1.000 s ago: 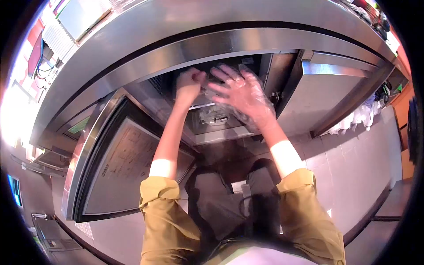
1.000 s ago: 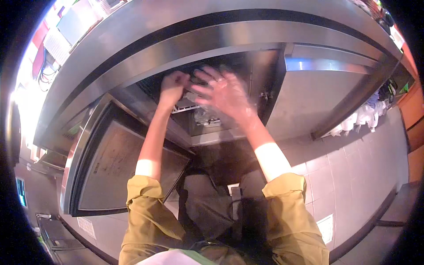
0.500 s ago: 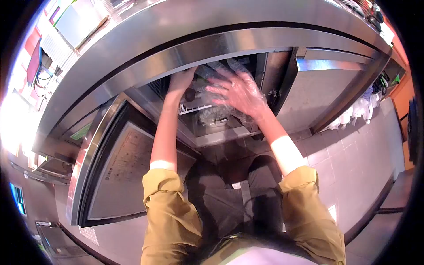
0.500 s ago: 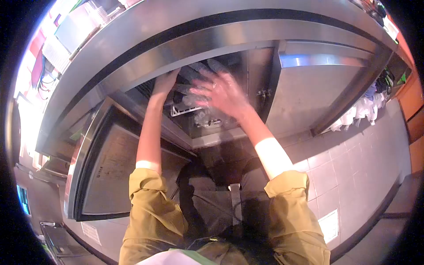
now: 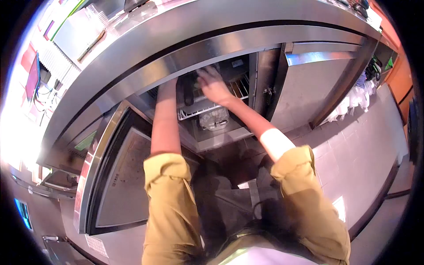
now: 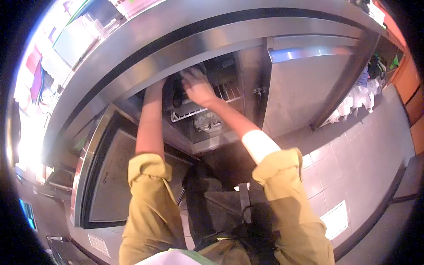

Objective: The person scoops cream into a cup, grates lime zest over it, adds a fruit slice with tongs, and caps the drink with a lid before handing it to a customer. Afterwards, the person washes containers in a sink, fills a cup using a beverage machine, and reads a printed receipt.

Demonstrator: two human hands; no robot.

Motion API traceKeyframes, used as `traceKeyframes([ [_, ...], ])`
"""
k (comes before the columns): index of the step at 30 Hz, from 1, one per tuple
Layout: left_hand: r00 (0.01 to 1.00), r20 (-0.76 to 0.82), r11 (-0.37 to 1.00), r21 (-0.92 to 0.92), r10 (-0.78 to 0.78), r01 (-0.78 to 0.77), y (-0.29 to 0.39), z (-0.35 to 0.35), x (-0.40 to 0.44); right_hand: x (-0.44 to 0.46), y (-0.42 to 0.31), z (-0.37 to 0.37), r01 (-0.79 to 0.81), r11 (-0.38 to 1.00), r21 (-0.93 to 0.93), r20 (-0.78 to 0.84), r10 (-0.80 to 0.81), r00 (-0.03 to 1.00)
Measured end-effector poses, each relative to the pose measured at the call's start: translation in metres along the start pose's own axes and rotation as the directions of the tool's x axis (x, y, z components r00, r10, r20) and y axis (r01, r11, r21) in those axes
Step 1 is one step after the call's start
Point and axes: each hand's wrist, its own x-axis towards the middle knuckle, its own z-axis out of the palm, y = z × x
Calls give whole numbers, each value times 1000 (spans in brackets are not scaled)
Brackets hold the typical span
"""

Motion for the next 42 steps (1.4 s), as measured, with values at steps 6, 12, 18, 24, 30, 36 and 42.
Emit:
traceKeyframes([
  [6, 946, -158, 798, 585, 284, -142, 29, 15, -157, 44, -20, 28, 13, 954, -299, 381, 107, 918],
  [12, 956, 262, 389, 873, 134, -294, 31, 49, -159, 42, -29, 24, -139, 967, -214, 679, 250, 691],
  [18, 752, 618, -378, 655, -229, -654, -78, 63, -137, -128, -13, -32, -141, 973, 182, 6, 142, 990],
  [24, 712, 398, -662, 281, -578, -695, -97, 93, -120, -182, 3, -54, -339, 913, 227, 85, 329, 941],
  [30, 622, 711, -463, 452, -329, -762, -79, 77, -114, -167, 29, -39, -385, 840, 382, 52, 397, 916],
  [36, 737, 652, -556, 552, -177, -622, -40, 66, -120, -113, 49, -35, -265, 964, 33, -93, 266, 959],
  [42, 596, 800, -696, 389, -71, -604, 0, 27, -119, -20, 83, -13, -89, 813, -576, -190, -27, 981],
])
